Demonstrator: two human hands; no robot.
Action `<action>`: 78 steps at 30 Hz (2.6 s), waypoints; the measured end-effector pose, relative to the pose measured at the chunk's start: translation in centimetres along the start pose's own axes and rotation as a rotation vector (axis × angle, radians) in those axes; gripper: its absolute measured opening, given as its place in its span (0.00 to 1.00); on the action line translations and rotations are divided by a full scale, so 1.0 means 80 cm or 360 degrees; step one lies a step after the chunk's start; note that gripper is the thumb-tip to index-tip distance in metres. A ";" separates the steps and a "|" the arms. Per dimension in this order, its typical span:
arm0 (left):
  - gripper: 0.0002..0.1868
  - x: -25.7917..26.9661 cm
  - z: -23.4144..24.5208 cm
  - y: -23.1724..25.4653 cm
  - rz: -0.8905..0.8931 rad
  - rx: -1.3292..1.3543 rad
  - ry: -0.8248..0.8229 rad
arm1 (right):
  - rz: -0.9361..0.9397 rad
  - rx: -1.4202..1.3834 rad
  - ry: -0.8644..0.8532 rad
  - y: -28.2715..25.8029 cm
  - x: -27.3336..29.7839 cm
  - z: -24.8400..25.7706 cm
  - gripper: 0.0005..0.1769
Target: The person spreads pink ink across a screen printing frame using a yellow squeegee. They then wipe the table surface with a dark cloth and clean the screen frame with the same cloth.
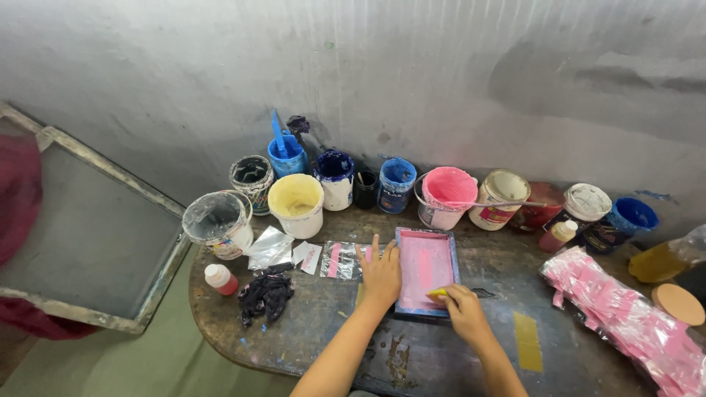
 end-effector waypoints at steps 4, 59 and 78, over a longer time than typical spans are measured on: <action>0.16 0.017 0.018 0.002 -0.0102 0.0003 0.0293 | 0.0066 0.0247 0.0150 0.020 -0.004 -0.026 0.17; 0.20 0.092 0.084 -0.164 0.0547 0.0053 0.0119 | -0.0735 -0.0174 0.0469 0.106 -0.054 0.009 0.27; 0.17 0.093 0.085 -0.163 0.0564 0.0096 0.0122 | -0.0723 -0.0247 0.0464 0.110 -0.053 0.010 0.26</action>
Point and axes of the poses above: each hand's wrist, its own x-axis away from the middle knuckle, its own z-axis out of the back of the hand, y = z × x, the point moved 2 cm from there along -x, towards the middle knuckle, and after that the axes turned 9 degrees about -y, right-handed, at the moved point
